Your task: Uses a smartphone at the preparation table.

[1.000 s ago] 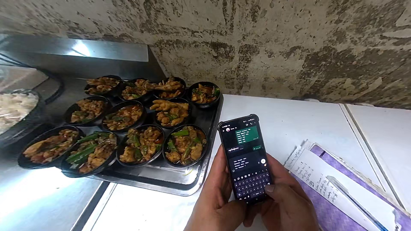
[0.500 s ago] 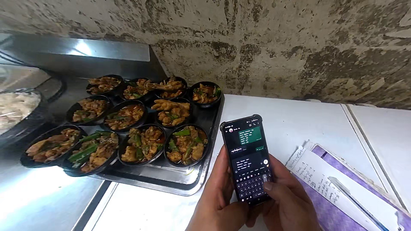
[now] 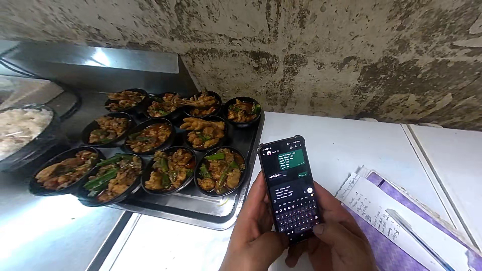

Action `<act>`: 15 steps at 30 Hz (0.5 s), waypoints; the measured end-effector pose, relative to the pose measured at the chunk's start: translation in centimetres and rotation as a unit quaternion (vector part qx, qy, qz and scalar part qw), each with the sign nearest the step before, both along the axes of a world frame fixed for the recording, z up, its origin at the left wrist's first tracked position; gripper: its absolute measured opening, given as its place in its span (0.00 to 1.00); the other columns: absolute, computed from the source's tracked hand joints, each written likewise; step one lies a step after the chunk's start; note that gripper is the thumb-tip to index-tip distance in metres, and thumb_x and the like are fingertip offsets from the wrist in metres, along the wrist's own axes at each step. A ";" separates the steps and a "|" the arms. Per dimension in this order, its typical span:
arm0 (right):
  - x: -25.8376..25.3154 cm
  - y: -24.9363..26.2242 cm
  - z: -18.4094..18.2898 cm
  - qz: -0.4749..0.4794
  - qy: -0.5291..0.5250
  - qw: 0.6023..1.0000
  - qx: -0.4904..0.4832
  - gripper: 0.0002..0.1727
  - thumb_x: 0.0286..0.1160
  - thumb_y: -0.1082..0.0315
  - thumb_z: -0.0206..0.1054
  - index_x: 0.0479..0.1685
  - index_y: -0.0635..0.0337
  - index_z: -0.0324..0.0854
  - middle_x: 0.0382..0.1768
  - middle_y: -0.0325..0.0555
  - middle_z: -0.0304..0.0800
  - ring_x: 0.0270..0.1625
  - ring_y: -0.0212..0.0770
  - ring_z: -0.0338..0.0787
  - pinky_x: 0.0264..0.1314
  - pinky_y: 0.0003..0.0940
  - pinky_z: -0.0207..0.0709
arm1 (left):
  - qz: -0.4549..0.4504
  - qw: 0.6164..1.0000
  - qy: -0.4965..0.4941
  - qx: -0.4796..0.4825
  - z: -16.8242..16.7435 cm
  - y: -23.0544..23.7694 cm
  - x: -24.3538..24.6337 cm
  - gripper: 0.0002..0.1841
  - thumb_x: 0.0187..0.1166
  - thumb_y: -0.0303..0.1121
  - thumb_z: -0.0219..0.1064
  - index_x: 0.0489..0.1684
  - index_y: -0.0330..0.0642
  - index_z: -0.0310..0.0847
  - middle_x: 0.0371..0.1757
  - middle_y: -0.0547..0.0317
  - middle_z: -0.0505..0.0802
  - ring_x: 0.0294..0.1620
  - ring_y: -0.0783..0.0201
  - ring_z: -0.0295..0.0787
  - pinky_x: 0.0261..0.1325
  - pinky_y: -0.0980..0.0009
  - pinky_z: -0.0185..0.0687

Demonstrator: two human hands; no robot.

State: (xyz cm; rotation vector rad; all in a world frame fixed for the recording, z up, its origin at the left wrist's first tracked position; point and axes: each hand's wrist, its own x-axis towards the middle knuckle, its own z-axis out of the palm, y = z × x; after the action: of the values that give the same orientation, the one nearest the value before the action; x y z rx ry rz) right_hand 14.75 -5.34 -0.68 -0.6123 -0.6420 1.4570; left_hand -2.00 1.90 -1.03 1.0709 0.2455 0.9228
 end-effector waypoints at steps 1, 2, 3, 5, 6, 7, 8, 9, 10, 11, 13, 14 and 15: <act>0.1 0.0 0.0 0.013 0.010 1.000 0.004 0.42 0.67 0.85 0.42 0.91 0.66 0.48 0.71 0.67 0.79 0.59 0.64 0.91 0.37 0.59 0.91 | 0.005 1.000 -0.005 -0.008 0.0 -0.1 0.0 0.56 0.54 0.09 0.56 0.95 0.38 0.32 0.83 0.31 0.71 0.79 0.36 0.75 0.77 0.39 0.77; 0.1 0.1 0.0 0.023 0.021 0.999 0.006 0.43 0.65 0.86 0.43 0.91 0.65 0.47 0.72 0.67 0.78 0.61 0.65 0.90 0.39 0.61 0.91 | 0.008 1.000 -0.008 -0.015 0.1 -0.1 0.0 0.56 0.54 0.09 0.56 0.95 0.38 0.32 0.82 0.31 0.71 0.78 0.37 0.75 0.76 0.39 0.78; 0.1 0.1 0.1 0.029 0.034 0.999 0.010 0.43 0.65 0.86 0.43 0.91 0.65 0.46 0.73 0.67 0.78 0.62 0.65 0.89 0.41 0.62 0.91 | 0.010 1.000 -0.008 -0.023 0.2 -0.2 -0.1 0.56 0.54 0.09 0.55 0.95 0.38 0.32 0.82 0.32 0.71 0.78 0.37 0.76 0.76 0.39 0.78; 0.0 0.1 0.0 0.033 0.053 0.998 0.020 0.44 0.64 0.86 0.44 0.92 0.64 0.47 0.74 0.66 0.77 0.64 0.66 0.89 0.42 0.64 0.90 | 0.016 0.999 -0.007 -0.031 0.4 -0.2 -0.1 0.56 0.53 0.09 0.55 0.95 0.39 0.33 0.82 0.32 0.71 0.78 0.37 0.76 0.76 0.40 0.79; 0.0 0.1 0.0 0.034 0.056 0.998 0.022 0.43 0.65 0.86 0.44 0.92 0.64 0.48 0.74 0.66 0.77 0.64 0.66 0.89 0.42 0.64 0.90 | 0.017 0.999 -0.007 -0.031 0.3 -0.3 -0.1 0.56 0.54 0.09 0.55 0.95 0.38 0.33 0.82 0.32 0.71 0.78 0.37 0.76 0.76 0.40 0.78; 0.0 0.1 0.0 0.032 0.052 0.998 0.016 0.43 0.65 0.85 0.43 0.92 0.64 0.48 0.74 0.66 0.78 0.63 0.65 0.90 0.42 0.63 0.90 | 0.016 0.999 -0.011 -0.030 0.3 -0.3 -0.1 0.55 0.54 0.09 0.55 0.95 0.38 0.33 0.82 0.32 0.71 0.78 0.37 0.76 0.76 0.40 0.78; 0.0 0.0 0.2 0.028 0.045 0.999 0.007 0.42 0.66 0.85 0.42 0.91 0.63 0.48 0.73 0.65 0.79 0.62 0.64 0.90 0.41 0.62 0.91 | 0.015 0.999 -0.016 -0.028 0.3 -0.3 0.0 0.55 0.54 0.09 0.55 0.94 0.37 0.32 0.82 0.31 0.71 0.78 0.37 0.76 0.76 0.40 0.78; -0.1 0.0 0.3 0.019 0.040 0.999 -0.004 0.41 0.67 0.86 0.40 0.91 0.64 0.50 0.71 0.65 0.81 0.60 0.64 0.92 0.39 0.62 0.91 | 0.013 0.999 -0.020 -0.025 0.3 -0.3 0.0 0.55 0.54 0.09 0.55 0.94 0.37 0.32 0.82 0.31 0.72 0.78 0.37 0.76 0.76 0.40 0.78; -0.2 0.0 0.4 0.013 0.036 0.999 -0.011 0.41 0.68 0.86 0.39 0.90 0.64 0.51 0.71 0.65 0.81 0.58 0.64 0.92 0.38 0.61 0.91 | 0.012 0.999 -0.021 -0.025 0.2 -0.2 0.0 0.55 0.54 0.09 0.55 0.94 0.37 0.33 0.81 0.31 0.72 0.78 0.37 0.76 0.76 0.40 0.78; -0.2 0.0 0.4 0.011 0.034 0.999 -0.012 0.40 0.69 0.86 0.39 0.90 0.65 0.52 0.70 0.65 0.82 0.58 0.64 0.92 0.38 0.61 0.91 | 0.012 0.999 -0.021 -0.025 0.2 -0.2 0.0 0.54 0.53 0.09 0.55 0.94 0.37 0.35 0.81 0.31 0.72 0.77 0.37 0.77 0.75 0.40 0.78; -0.1 0.0 0.4 0.016 0.031 0.999 -0.009 0.41 0.68 0.86 0.40 0.90 0.65 0.50 0.71 0.65 0.81 0.58 0.64 0.92 0.38 0.61 0.91 | 0.011 1.000 -0.020 -0.020 0.2 -0.2 0.0 0.54 0.53 0.09 0.55 0.93 0.36 0.35 0.81 0.31 0.72 0.77 0.38 0.77 0.76 0.40 0.78; -0.1 0.0 0.4 0.018 0.034 0.999 -0.012 0.41 0.68 0.86 0.40 0.91 0.65 0.50 0.71 0.66 0.81 0.59 0.64 0.92 0.39 0.62 0.91 | 0.010 1.000 -0.020 -0.018 0.2 -0.1 0.0 0.54 0.54 0.10 0.55 0.93 0.36 0.34 0.81 0.31 0.72 0.77 0.38 0.77 0.76 0.41 0.78; -0.1 0.0 0.5 0.019 0.037 0.999 -0.015 0.40 0.68 0.86 0.41 0.90 0.65 0.50 0.70 0.66 0.81 0.59 0.64 0.92 0.39 0.62 0.91 | 0.010 1.000 -0.018 -0.019 0.2 -0.1 0.0 0.54 0.54 0.10 0.55 0.93 0.36 0.34 0.81 0.31 0.72 0.78 0.38 0.76 0.76 0.41 0.78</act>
State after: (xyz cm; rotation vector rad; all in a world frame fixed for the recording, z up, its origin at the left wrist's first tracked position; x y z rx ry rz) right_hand 14.64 -5.37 -0.20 -0.5693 -0.5786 1.5194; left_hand -2.00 1.76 -0.83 1.0180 0.2426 0.9523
